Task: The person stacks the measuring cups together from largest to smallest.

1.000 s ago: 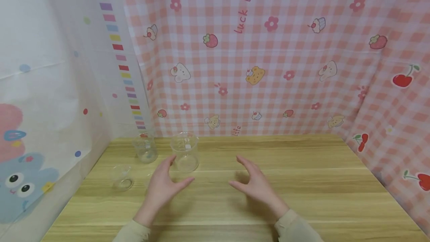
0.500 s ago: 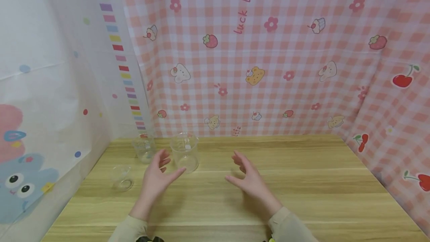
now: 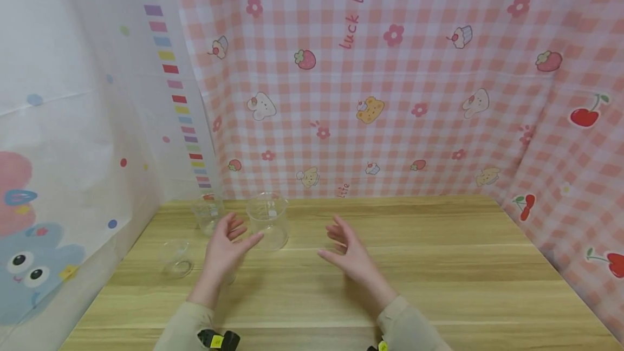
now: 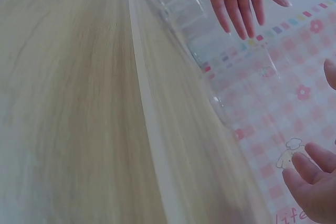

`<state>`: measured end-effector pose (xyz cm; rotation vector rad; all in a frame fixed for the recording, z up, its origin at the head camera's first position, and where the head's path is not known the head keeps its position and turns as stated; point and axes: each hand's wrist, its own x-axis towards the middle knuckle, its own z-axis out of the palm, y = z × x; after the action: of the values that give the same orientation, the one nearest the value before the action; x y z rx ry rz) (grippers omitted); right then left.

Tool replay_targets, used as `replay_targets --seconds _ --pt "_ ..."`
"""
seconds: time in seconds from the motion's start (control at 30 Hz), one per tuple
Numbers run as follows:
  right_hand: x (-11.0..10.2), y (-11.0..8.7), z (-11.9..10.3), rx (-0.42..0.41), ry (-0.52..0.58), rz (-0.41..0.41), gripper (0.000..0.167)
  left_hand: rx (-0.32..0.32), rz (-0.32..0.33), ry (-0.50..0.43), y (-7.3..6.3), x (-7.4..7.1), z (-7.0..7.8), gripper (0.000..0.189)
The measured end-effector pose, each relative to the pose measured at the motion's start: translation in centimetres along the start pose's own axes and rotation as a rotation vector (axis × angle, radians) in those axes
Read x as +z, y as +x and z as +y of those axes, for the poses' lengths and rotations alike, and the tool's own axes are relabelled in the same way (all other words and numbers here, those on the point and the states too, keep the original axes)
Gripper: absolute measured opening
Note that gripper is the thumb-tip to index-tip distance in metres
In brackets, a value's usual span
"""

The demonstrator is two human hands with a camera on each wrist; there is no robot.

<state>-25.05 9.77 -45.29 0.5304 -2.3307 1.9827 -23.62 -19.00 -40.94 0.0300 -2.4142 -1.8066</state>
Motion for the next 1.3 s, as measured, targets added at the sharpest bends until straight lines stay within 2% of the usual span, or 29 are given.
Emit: replay_targets --seconds 0.3,0.7,0.97,1.3 --pt "0.8 0.5 0.6 -0.001 0.070 -0.010 0.087 -0.006 -0.015 -0.007 1.5 -0.4 0.1 0.100" --pt "1.8 1.2 0.5 0.054 0.136 0.006 0.084 0.020 -0.052 -0.027 3.4 -0.2 -0.2 0.102" --pt "2.2 1.6 1.1 0.035 0.159 0.001 0.083 0.019 -0.063 0.002 4.5 0.5 -1.1 0.105" --pt "2.6 2.0 1.1 0.049 0.165 -0.007 0.084 -0.009 -0.055 -0.013 5.4 1.3 -1.6 0.104"
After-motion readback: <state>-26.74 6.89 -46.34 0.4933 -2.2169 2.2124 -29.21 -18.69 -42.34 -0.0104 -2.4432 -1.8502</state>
